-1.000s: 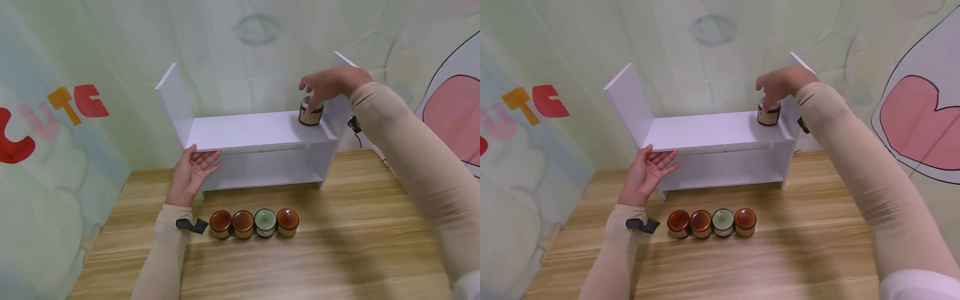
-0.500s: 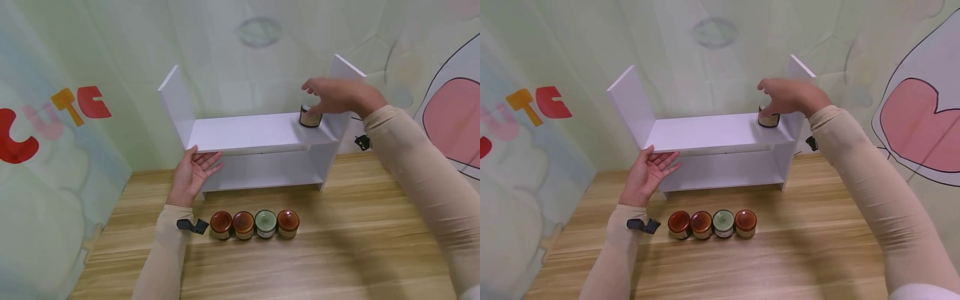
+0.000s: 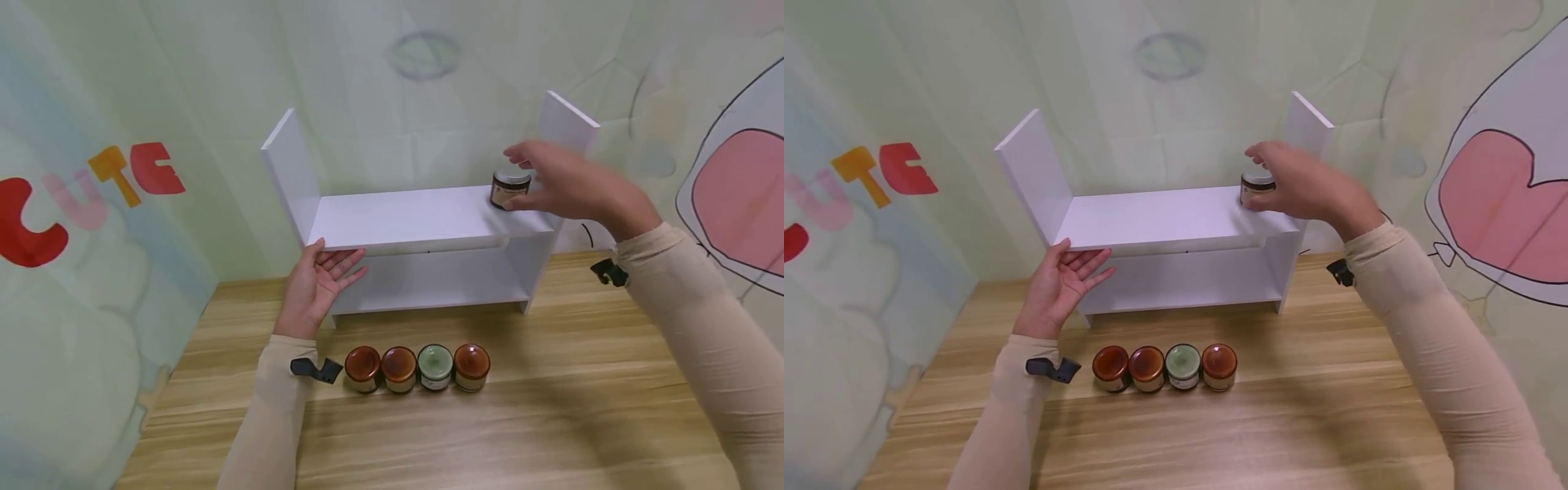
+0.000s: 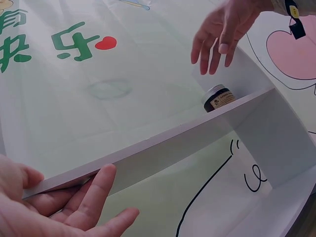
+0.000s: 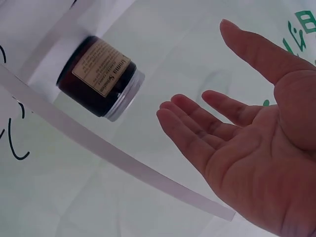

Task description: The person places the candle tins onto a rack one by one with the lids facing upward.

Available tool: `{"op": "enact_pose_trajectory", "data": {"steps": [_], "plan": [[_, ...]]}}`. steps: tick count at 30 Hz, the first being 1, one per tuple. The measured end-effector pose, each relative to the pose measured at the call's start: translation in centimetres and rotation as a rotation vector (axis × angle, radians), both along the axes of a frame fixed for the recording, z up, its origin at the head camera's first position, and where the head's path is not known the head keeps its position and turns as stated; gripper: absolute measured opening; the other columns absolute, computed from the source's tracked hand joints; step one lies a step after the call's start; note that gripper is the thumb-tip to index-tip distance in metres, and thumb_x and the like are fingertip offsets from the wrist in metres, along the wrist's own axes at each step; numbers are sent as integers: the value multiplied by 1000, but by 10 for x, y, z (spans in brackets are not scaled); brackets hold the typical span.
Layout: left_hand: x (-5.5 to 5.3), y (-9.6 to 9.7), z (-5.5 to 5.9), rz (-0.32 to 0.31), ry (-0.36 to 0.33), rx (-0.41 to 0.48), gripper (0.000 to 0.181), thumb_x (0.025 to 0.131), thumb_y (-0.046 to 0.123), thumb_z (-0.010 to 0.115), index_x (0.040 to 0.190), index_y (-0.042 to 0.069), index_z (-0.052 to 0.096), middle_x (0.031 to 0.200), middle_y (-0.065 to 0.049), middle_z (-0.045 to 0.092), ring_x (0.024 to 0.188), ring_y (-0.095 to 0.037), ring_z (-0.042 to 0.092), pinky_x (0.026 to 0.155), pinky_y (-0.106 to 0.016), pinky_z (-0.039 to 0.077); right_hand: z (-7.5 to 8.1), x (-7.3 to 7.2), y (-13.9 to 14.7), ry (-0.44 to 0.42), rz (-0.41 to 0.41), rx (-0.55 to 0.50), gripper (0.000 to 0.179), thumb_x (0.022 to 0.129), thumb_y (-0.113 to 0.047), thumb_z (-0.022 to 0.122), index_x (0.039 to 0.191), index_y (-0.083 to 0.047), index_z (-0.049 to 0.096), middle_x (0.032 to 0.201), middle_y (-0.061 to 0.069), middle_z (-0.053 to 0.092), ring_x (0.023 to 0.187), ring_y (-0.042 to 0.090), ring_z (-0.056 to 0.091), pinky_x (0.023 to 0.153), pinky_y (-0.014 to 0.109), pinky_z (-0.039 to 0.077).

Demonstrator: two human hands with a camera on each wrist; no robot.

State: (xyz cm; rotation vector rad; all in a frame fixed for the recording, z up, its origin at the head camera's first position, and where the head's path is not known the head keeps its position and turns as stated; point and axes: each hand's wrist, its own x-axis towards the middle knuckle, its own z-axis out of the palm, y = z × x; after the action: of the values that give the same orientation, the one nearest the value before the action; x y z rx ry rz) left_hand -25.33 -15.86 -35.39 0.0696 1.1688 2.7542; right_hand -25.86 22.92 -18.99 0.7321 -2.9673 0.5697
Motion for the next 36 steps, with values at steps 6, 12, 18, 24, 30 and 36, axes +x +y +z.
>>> {"op": "enact_pose_trajectory", "data": {"steps": [6, 12, 18, 24, 30, 36], "plan": [[-1, 0, 1, 7, -7, -4, 31, 109, 32, 46, 105, 4, 60, 104, -14, 75, 108, -28, 73, 110, -61, 39, -19, 13, 5, 54, 6, -73, 76, 91, -21, 78, 150, 5, 37, 149, 26, 47, 137, 42, 46, 110, 59, 40], [-1, 1, -1, 10, -16, -5, 30, 110, 32, 46, 109, 4, 59, 105, -14, 75, 106, -28, 73, 110, -62, 38, -32, 26, 7, 41, -14, -172, 72, 91, -20, 79, 147, 4, 40, 148, 24, 48, 138, 42, 46, 110, 60, 39], [-2, 4, 0, -3, 0, 7, 32, 110, 32, 46, 104, 4, 60, 104, -15, 75, 106, -28, 73, 111, -62, 37, -41, 39, 8, 12, -63, -229, 71, 92, -27, 78, 147, 0, 40, 147, 21, 49, 131, 46, 51, 106, 62, 43], [-3, 4, 1, -1, 4, 14, 33, 110, 32, 46, 105, 3, 62, 103, -15, 75, 106, -29, 74, 110, -62, 37, -52, 49, 6, 15, -64, -286, 66, 92, -25, 78, 142, -1, 44, 143, 20, 52, 128, 45, 54, 106, 61, 44], [-1, 2, -1, 14, -8, 15, 31, 109, 31, 47, 107, 3, 60, 103, -15, 74, 105, -29, 74, 109, -62, 39, -69, 54, 4, 63, -43, -309, 60, 90, -20, 80, 138, 0, 49, 137, 19, 56, 125, 41, 59, 104, 56, 48], [-2, 8, -2, 17, -4, 13, 34, 110, 31, 46, 95, 5, 62, 99, -15, 75, 103, -29, 74, 109, -63, 38, -84, 63, 8, 26, -55, -329, 65, 89, -22, 82, 141, -3, 47, 139, 16, 57, 123, 39, 60, 103, 57, 48]]}}
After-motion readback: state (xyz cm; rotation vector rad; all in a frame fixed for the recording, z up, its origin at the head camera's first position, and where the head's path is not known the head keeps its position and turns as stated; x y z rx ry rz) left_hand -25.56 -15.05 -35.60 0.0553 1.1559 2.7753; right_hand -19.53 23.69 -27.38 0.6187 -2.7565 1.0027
